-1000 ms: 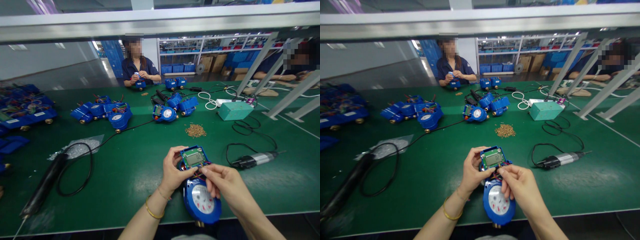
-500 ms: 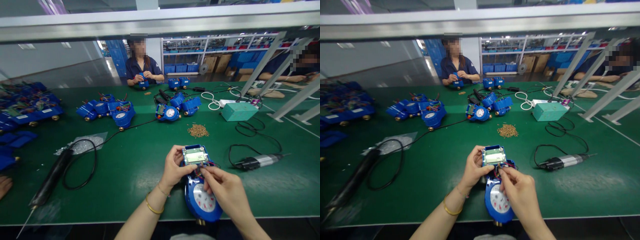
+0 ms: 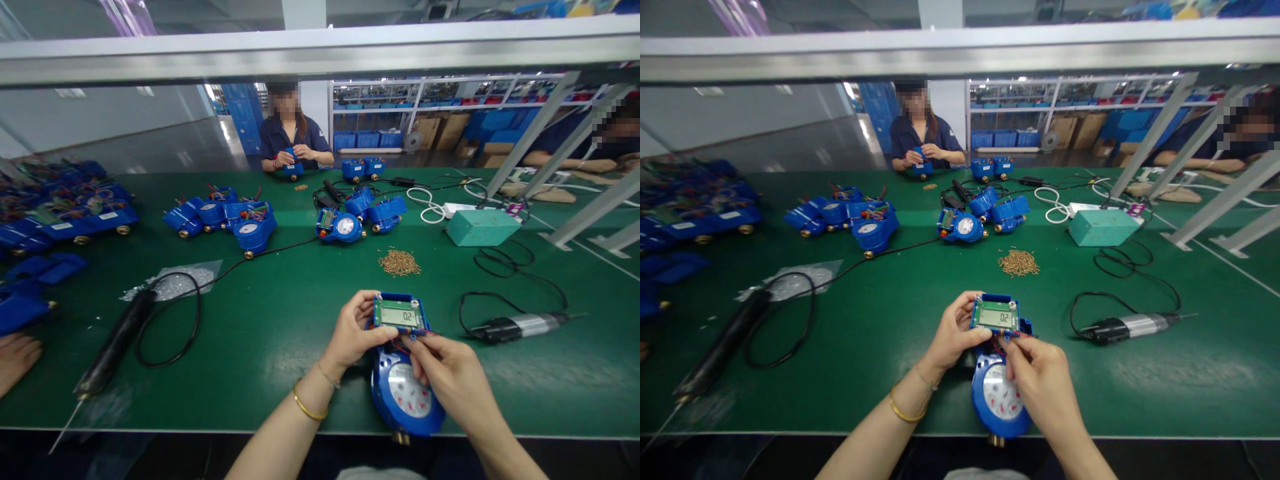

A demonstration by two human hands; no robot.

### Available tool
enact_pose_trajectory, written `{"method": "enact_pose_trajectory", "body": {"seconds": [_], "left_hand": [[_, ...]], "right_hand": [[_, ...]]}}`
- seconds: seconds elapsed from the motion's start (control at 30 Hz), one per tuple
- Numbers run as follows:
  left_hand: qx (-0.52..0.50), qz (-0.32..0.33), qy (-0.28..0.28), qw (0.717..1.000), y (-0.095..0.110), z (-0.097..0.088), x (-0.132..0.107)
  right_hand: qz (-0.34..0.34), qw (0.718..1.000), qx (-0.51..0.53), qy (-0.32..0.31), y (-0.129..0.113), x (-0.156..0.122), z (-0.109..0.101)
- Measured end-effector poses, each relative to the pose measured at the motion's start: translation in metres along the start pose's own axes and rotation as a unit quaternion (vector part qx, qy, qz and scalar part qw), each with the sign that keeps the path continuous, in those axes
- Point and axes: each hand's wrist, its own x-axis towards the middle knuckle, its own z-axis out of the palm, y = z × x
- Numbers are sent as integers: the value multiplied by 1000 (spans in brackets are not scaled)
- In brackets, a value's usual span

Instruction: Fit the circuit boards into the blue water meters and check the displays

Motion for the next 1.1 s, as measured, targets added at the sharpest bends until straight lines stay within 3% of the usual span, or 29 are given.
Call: {"method": "enact_pose_trajectory", "body": {"seconds": [0.2, 0.4, 0.6, 0.7, 0.77, 0.87, 1.0, 1.03, 1.1], "left_hand": [[29, -34, -74, 996, 11, -1, 8], [165, 5, -28, 986, 17, 4, 10], [211, 69, -1, 975, 9, 2, 5], [225, 82, 12, 971, 7, 2, 2], [228, 85, 16, 970, 7, 3, 2], [228, 93, 25, 969, 7, 5, 2], [246, 105, 34, 963, 9, 8, 1], [256, 116, 35, 959, 10, 8, 0], [280, 150, 36, 948, 13, 8, -1]], "right_hand": [[-9, 1000, -13, 13, 0, 1, 1], [-24, 999, -12, 19, -4, 3, 3], [-42, 999, 11, 30, -3, -4, 2], [-97, 993, 9, 61, -1, -18, -8], [-173, 977, -52, 112, -3, -27, -14], [-292, 923, -165, 190, -9, -32, -17], [-350, 849, -264, 296, -15, -27, -9], [-340, 851, -265, 301, -15, -25, -9], [-287, 896, -211, 264, -14, -21, -11]]}}
